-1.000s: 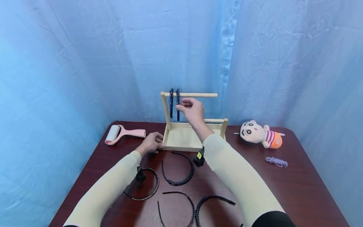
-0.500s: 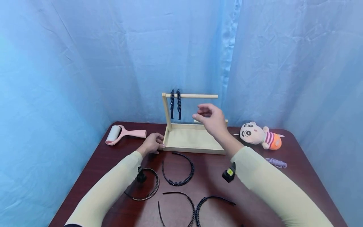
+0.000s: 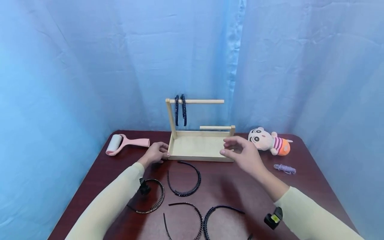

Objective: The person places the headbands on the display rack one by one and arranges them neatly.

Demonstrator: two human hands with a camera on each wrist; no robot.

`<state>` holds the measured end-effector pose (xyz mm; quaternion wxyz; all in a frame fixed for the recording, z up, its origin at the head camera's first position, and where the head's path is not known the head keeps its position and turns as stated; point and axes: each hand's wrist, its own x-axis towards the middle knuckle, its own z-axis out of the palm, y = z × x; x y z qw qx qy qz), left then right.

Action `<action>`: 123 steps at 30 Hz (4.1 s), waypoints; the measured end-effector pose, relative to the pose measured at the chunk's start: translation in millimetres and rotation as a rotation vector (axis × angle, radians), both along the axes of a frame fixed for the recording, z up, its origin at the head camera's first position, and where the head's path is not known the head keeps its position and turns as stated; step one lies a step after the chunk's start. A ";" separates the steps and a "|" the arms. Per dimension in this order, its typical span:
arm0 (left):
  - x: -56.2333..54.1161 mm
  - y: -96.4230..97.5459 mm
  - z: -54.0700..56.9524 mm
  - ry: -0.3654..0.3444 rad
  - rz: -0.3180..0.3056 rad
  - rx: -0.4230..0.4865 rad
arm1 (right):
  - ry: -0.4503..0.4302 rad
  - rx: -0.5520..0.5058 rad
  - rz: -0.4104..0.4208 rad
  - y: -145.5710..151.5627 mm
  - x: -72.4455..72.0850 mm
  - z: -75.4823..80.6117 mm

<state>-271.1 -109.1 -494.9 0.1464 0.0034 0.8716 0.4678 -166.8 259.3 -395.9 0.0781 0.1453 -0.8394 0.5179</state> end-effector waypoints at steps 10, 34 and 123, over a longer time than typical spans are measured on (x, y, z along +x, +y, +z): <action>2.4 -0.6 -4.5 0.021 0.003 0.005 | -0.069 -0.006 0.076 9.3 62.6 -22.6; -2.0 -0.8 -1.0 -0.018 0.008 0.031 | -0.184 -0.077 0.420 -5.9 145.6 -128.1; 2.7 -0.9 -5.4 -0.010 0.046 0.042 | -0.024 -0.033 0.197 1.3 126.2 -85.9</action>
